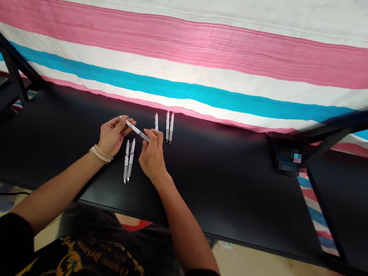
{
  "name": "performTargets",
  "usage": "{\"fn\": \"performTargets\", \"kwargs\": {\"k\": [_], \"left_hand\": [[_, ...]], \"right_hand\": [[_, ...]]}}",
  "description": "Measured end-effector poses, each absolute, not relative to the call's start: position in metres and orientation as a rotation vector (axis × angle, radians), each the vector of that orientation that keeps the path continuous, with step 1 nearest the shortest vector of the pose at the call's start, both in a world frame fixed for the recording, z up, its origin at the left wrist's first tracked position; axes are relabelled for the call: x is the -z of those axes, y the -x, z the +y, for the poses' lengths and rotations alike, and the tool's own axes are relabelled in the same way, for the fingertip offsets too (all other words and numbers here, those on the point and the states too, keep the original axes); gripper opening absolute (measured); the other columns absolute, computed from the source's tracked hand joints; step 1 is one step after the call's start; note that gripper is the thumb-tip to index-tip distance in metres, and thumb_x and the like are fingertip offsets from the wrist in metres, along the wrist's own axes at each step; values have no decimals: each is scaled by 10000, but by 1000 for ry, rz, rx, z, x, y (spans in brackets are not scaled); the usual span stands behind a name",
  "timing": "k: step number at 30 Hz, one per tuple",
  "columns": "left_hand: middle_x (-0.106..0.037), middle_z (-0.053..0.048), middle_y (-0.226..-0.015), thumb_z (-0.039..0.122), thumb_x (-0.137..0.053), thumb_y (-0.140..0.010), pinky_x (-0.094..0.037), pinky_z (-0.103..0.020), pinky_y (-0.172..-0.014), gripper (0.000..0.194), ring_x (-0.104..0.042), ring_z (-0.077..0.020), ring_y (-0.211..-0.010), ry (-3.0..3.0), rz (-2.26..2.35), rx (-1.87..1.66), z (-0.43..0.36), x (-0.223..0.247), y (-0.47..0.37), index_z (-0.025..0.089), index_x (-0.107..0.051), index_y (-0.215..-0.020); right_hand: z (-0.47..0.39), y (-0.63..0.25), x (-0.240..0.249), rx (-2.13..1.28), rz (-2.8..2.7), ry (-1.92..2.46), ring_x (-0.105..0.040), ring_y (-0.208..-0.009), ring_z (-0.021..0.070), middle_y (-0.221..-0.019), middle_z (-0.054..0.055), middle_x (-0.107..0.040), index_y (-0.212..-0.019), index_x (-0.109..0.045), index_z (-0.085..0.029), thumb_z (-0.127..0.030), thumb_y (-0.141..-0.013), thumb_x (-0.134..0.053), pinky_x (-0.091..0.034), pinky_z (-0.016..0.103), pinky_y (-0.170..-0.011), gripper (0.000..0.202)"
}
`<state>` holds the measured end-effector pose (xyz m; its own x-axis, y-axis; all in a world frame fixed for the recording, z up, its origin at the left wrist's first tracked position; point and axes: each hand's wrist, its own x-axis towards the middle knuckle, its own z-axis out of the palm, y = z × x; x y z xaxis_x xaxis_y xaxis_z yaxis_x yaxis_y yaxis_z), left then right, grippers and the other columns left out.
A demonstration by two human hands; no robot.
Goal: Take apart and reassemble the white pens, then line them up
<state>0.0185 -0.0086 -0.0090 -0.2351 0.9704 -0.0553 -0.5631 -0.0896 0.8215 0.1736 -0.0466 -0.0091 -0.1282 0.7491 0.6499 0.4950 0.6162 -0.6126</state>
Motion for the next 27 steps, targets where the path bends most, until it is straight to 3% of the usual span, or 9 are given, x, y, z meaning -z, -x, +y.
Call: {"fn": "performTargets", "kwargs": {"k": [6, 11, 15, 19, 22, 27], "left_hand": [[-747, -106, -935, 360, -832, -743, -577, -379, -895, 315, -735, -230, -922, -600, 886, -1596, -8, 11, -19, 126, -694, -901], [-748, -103, -929, 359, -836, -737, -586, -372, -875, 317, -737, -228, -908, -585, 896, -1623, -7, 13, -19, 124, -696, -896], [-749, -108, -937, 357, -835, -740, -583, -368, -881, 314, -737, -227, -915, -591, 910, -1615, -7, 15, -19, 126, -698, -903], [-749, -109, -934, 355, -835, -740, -594, -341, -840, 312, -740, -226, -900, -597, 895, -1637, -6, 16, -19, 123, -703, -901], [-749, -109, -934, 356, -838, -736, -594, -337, -836, 315, -741, -224, -894, -605, 897, -1644, -6, 16, -19, 124, -706, -901], [-750, -104, -938, 369, -839, -733, -593, -333, -835, 324, -741, -222, -897, -618, 912, -1631, -5, 17, -18, 129, -708, -907]], "right_hand": [[-42, -177, 20, -480, -1696, 1084, -613, -700, 139, -896, 22, -585, -1257, -460, -233, -211, -1007, -440, -559, 320, -727, 251], [-41, -177, 22, -532, -1667, 1036, -656, -882, 178, -1116, 90, -584, -1294, -425, -240, -256, -980, -512, -565, 356, -789, 326], [-40, -179, 21, -615, -1667, 1067, -641, -704, 143, -908, 20, -608, -1284, -422, -248, -242, -1008, -447, -566, 336, -733, 278], [-40, -182, 20, -600, -1684, 1065, -666, -853, 179, -1076, 76, -606, -1292, -434, -247, -268, -960, -551, -569, 347, -770, 353], [-41, -184, 19, -636, -1699, 1062, -665, -785, 165, -979, 44, -625, -1294, -429, -251, -251, -977, -505, -567, 329, -723, 326], [-42, -185, 16, -613, -1691, 1098, -662, -812, 171, -988, 45, -654, -1272, -449, -249, -262, -951, -552, -563, 319, -718, 337]]}}
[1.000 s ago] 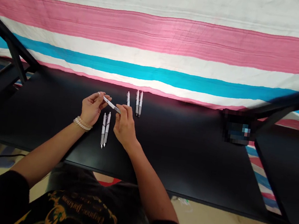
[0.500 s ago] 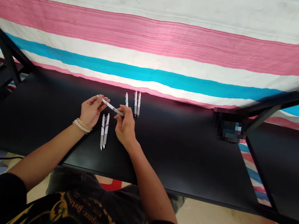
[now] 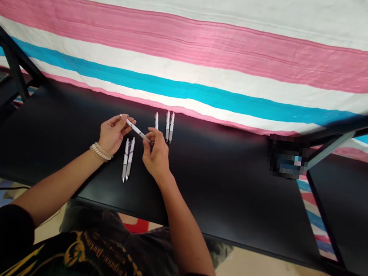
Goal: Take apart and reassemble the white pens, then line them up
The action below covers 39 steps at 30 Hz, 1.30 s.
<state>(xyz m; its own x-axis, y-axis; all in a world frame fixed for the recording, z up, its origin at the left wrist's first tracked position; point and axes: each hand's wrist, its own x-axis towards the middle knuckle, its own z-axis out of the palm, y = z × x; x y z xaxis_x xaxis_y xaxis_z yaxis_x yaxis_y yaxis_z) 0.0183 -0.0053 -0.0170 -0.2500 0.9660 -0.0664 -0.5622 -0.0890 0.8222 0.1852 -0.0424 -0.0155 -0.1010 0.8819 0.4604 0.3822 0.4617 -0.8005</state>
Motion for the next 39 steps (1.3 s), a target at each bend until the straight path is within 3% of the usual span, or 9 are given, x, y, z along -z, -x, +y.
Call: {"fn": "performTargets", "kwargs": {"k": [10, 13, 17, 23, 32, 37, 39], "left_hand": [[-748, -109, -925, 368, -841, -729, -588, -368, -864, 324, -741, -223, -888, -607, 956, -1621, -4, 16, -18, 125, -704, -894], [-747, -112, -922, 368, -843, -727, -586, -374, -861, 328, -742, -225, -882, -610, 961, -1618, -4, 16, -18, 123, -705, -896], [-749, -107, -927, 375, -842, -725, -586, -355, -852, 333, -740, -220, -890, -623, 964, -1625, -3, 16, -17, 128, -706, -902], [-749, -105, -911, 387, -846, -717, -589, -341, -828, 350, -740, -215, -873, -632, 969, -1622, -2, 17, -16, 123, -704, -897], [-739, -101, -910, 379, -839, -729, -573, -321, -803, 340, -735, -204, -858, -643, 970, -1593, -2, 17, -15, 127, -707, -915], [-714, -53, -917, 322, -804, -783, -555, -322, -869, 244, -717, -180, -907, -555, 838, -1520, -2, 10, -12, 172, -670, -923], [-674, -4, -845, 303, -760, -826, -561, -304, -814, 179, -700, -146, -830, -478, 715, -1483, -2, 3, -9, 207, -637, -914]], "right_hand": [[-44, -187, 11, -547, -1717, 1137, -669, -809, 178, -980, 62, -681, -1201, -491, -221, -272, -956, -546, -546, 310, -716, 256], [-44, -187, 11, -595, -1717, 1159, -665, -724, 164, -899, 42, -682, -1189, -491, -218, -279, -980, -504, -545, 301, -689, 218], [-44, -188, 10, -566, -1739, 1165, -673, -786, 180, -981, 68, -690, -1164, -517, -220, -304, -959, -549, -548, 311, -717, 225], [-45, -187, 10, -581, -1782, 1171, -660, -724, 167, -952, 61, -698, -1152, -541, -212, -298, -972, -526, -534, 297, -697, 200], [-43, -190, 12, -684, -1858, 1188, -658, -663, 164, -813, 28, -694, -1082, -601, -219, -258, -975, -505, -509, 270, -629, 149], [-45, -189, 5, -735, -1828, 1168, -644, -678, 155, -855, 31, -696, -1125, -596, -215, -347, -967, -545, -502, 259, -598, 213], [-45, -189, 2, -709, -1781, 1141, -648, -726, 160, -922, 49, -700, -1166, -581, -206, -387, -954, -569, -505, 262, -602, 279]]}}
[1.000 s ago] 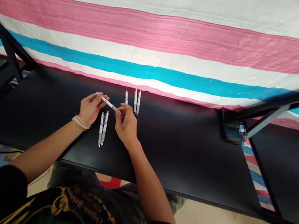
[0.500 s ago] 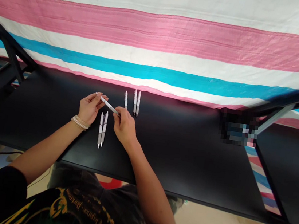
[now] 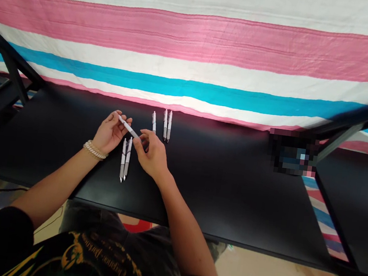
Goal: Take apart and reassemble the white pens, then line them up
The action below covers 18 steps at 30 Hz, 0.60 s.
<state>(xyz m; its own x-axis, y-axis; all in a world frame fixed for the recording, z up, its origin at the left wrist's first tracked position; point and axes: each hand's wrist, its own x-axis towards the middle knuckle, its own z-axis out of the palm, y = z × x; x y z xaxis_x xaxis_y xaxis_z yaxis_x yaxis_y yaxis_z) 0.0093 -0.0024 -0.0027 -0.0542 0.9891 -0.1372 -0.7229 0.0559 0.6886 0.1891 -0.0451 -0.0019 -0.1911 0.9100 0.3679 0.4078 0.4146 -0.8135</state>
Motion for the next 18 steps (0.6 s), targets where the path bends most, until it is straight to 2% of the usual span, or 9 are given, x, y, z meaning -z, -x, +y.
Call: {"fn": "performTargets", "kwargs": {"k": [2, 4, 6, 9, 18], "left_hand": [[-586, 34, -712, 349, -669, -894, -539, -252, -659, 144, -621, -95, -627, -402, 614, -1438, -3, -4, -4, 222, -602, -884], [-459, 55, -597, 409, -546, -952, -431, -197, -487, 231, -468, -63, -459, -336, 565, -1403, -4, -9, 2, 212, -574, -835], [-345, 68, -535, 411, -445, -977, -301, -184, -392, 306, -343, -56, -388, -278, 564, -1406, -4, -11, 8, 198, -552, -785], [-269, 73, -505, 379, -399, -972, -212, -195, -359, 332, -259, -59, -365, -212, 602, -1459, -2, -10, 15, 189, -526, -730], [-231, 79, -476, 344, -393, -937, -153, -203, -332, 300, -191, -66, -349, -202, 612, -1447, -3, -11, 16, 185, -524, -718]], "right_hand": [[-44, -190, 0, -682, -1744, 1134, -649, -742, 162, -934, 56, -700, -1159, -584, -200, -396, -959, -562, -505, 267, -611, 282], [-43, -192, 0, -651, -1734, 1159, -642, -717, 158, -909, 54, -703, -1113, -605, -200, -389, -973, -539, -501, 276, -622, 244], [-43, -194, 1, -626, -1735, 1185, -633, -690, 156, -891, 52, -708, -1083, -614, -204, -384, -983, -524, -498, 286, -633, 225], [-43, -194, 3, -628, -1750, 1189, -627, -675, 156, -872, 45, -707, -1092, -608, -210, -382, -986, -518, -499, 291, -639, 221], [-46, -191, 6, -628, -1833, 1187, -626, -699, 157, -861, 37, -681, -1100, -597, -214, -354, -986, -513, -492, 273, -636, 199]]}}
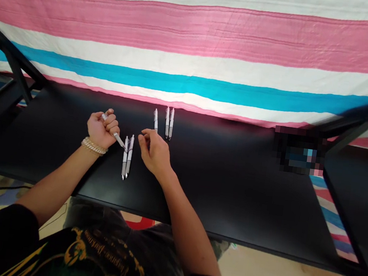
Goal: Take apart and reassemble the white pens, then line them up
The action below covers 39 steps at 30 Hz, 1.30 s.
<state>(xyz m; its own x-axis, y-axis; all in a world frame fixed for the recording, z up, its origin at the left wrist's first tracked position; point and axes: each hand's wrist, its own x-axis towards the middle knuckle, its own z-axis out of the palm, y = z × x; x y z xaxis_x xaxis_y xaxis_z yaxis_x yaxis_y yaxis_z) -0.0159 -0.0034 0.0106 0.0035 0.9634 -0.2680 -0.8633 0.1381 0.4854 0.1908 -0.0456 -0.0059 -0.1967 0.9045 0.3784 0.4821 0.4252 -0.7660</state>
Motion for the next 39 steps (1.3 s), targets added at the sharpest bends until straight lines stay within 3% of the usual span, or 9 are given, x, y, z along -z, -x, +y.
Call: {"fn": "performTargets", "kwargs": {"k": [5, 12, 18, 22, 28, 31, 34, 37, 39], "left_hand": [[-214, 78, -482, 369, -315, -959, -169, -203, -338, 367, -186, -70, -354, -228, 648, -1451, -4, -12, 15, 184, -521, -719], [-222, 79, -473, 400, -356, -962, -159, -205, -337, 365, -194, -69, -354, -186, 593, -1474, -2, -10, 17, 184, -516, -715], [-199, 83, -484, 298, -319, -944, -124, -202, -331, 312, -172, -63, -347, -145, 597, -1432, -1, -10, 16, 182, -462, -691], [-216, 86, -501, 369, -353, -945, -142, -195, -339, 325, -193, -57, -354, -126, 584, -1463, -1, -9, 16, 178, -472, -711], [-221, 80, -494, 350, -338, -967, -167, -197, -350, 348, -214, -62, -354, -154, 585, -1441, -4, -10, 11, 177, -484, -702], [-309, 64, -517, 518, -402, -963, -274, -192, -386, 437, -313, -64, -385, -211, 594, -1379, -8, -14, 1, 175, -513, -716], [-423, 28, -562, 664, -461, -896, -441, -237, -499, 523, -459, -97, -465, -302, 597, -1345, -11, -18, -7, 169, -555, -753], [-543, -13, -635, 664, -527, -859, -542, -318, -663, 520, -592, -148, -591, -438, 627, -1322, -11, -18, -8, 153, -625, -866], [-670, -81, -844, 626, -578, -844, -558, -376, -815, 506, -681, -211, -825, -552, 673, -1303, -10, -15, -7, 154, -660, -1005]], "right_hand": [[-46, -191, 6, -616, -1861, 1191, -622, -700, 155, -857, 37, -676, -1106, -597, -211, -348, -988, -507, -484, 268, -637, 202], [-47, -190, 6, -582, -1891, 1188, -612, -692, 156, -840, 35, -671, -1095, -599, -209, -342, -984, -515, -473, 268, -639, 192], [-47, -189, 5, -553, -1916, 1193, -604, -693, 149, -853, 34, -675, -1087, -600, -196, -327, -985, -517, -452, 261, -650, 185], [-47, -190, 3, -556, -1937, 1199, -601, -699, 146, -850, 33, -670, -1092, -593, -188, -322, -987, -508, -444, 256, -660, 191], [-51, -188, 0, -604, -2050, 1134, -605, -707, 141, -830, 8, -663, -1140, -551, -193, -387, -948, -578, -432, 246, -681, 274], [-54, -184, 2, -663, -2161, 1073, -599, -677, 133, -821, -5, -661, -1195, -517, -200, -381, -933, -602, -410, 232, -655, 329], [-56, -180, 6, -691, -2242, 1009, -585, -634, 126, -787, -9, -640, -1225, -490, -190, -264, -970, -521, -387, 221, -636, 266], [-55, -181, 8, -651, -2242, 1051, -581, -604, 132, -757, -10, -630, -1235, -476, -181, -251, -988, -482, -369, 223, -614, 258], [-52, -184, 7, -615, -2180, 1133, -589, -590, 139, -741, -7, -635, -1229, -475, -176, -266, -1001, -454, -361, 226, -597, 246]]}}
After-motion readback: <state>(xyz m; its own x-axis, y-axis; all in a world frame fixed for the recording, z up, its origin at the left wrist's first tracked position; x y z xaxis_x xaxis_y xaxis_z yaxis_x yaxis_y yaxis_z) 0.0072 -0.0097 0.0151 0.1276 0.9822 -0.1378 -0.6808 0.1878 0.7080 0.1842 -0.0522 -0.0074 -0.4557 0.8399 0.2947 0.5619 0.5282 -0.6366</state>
